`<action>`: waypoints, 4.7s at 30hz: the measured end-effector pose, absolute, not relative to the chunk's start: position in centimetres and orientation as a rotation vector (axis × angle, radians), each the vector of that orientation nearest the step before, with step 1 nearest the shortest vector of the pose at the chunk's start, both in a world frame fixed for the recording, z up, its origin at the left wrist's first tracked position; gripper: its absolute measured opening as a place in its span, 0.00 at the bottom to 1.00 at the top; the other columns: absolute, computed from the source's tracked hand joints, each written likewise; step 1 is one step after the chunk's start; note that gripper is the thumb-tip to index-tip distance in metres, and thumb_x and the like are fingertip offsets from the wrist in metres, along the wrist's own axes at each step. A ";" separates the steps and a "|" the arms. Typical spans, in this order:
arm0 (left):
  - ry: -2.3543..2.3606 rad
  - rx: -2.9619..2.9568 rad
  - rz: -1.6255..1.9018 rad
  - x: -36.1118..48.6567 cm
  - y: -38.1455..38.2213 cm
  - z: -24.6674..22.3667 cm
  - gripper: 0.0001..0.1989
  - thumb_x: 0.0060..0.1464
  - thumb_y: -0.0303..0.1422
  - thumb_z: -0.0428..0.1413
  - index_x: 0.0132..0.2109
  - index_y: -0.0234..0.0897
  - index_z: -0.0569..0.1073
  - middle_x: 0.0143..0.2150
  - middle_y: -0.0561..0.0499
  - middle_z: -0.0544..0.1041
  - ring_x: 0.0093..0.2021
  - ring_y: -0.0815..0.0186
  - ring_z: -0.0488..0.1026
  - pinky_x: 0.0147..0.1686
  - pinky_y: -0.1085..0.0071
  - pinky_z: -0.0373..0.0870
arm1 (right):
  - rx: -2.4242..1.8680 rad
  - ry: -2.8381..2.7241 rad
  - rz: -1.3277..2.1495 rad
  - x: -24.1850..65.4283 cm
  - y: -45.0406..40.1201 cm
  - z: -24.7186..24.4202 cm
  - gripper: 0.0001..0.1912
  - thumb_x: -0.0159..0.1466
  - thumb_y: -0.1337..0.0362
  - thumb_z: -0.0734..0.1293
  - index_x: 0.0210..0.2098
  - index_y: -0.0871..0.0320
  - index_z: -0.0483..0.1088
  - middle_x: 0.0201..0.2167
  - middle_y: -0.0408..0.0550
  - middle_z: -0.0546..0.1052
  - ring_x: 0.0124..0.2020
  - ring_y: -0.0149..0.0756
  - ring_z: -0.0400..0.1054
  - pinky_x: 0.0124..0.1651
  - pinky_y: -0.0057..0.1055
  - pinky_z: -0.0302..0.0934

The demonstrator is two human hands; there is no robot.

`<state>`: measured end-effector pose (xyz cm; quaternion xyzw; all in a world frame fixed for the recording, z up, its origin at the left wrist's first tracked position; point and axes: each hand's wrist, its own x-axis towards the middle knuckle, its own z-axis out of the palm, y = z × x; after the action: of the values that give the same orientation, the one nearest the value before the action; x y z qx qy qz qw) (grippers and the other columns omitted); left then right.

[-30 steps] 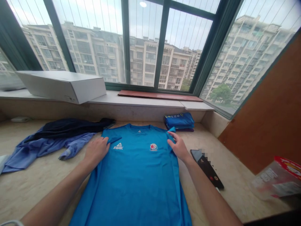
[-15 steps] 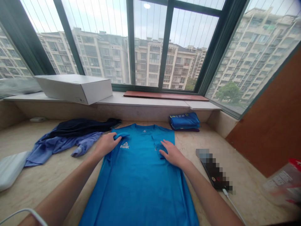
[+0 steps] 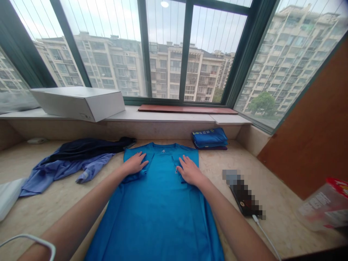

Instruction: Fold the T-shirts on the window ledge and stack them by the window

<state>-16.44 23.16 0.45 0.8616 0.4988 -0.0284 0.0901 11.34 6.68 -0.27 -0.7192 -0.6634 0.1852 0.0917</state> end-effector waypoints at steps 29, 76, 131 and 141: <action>1.558 2.587 -0.015 -13.8 21.7 -2.0 0.40 0.68 0.51 0.34 0.76 0.28 0.49 0.78 0.38 0.43 0.77 0.47 0.40 0.72 0.48 0.41 | -2.281 -1.874 0.515 10.2 10.4 -2.3 0.40 0.73 0.40 0.41 0.77 0.55 0.39 0.78 0.50 0.36 0.78 0.45 0.27 0.75 0.50 0.24; 1.569 2.594 0.025 -13.8 21.6 -2.0 0.39 0.68 0.51 0.35 0.75 0.29 0.50 0.77 0.38 0.45 0.77 0.47 0.41 0.72 0.49 0.42 | -2.296 -1.870 0.442 10.1 10.4 -2.7 0.40 0.73 0.39 0.43 0.76 0.54 0.41 0.78 0.50 0.38 0.78 0.45 0.29 0.74 0.51 0.25; 1.605 2.795 -0.104 -14.9 29.6 1.4 0.16 0.62 0.28 0.52 0.56 0.36 0.73 0.56 0.37 0.79 0.57 0.49 0.75 0.50 0.60 0.72 | -2.402 -1.973 0.027 13.7 17.7 1.2 0.18 0.69 0.59 0.68 0.56 0.59 0.72 0.56 0.60 0.77 0.59 0.52 0.69 0.55 0.41 0.60; 1.651 2.862 -0.079 -14.3 28.4 2.0 0.14 0.60 0.26 0.52 0.50 0.34 0.77 0.52 0.35 0.79 0.57 0.47 0.73 0.53 0.56 0.69 | -2.387 -1.999 -0.063 13.5 17.4 0.8 0.15 0.70 0.61 0.66 0.54 0.60 0.75 0.55 0.61 0.76 0.58 0.51 0.68 0.56 0.41 0.58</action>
<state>-14.34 28.44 2.00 0.8631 0.4978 -0.0237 -0.0815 13.51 17.42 0.76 -0.7664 -0.6419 -0.0202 0.0139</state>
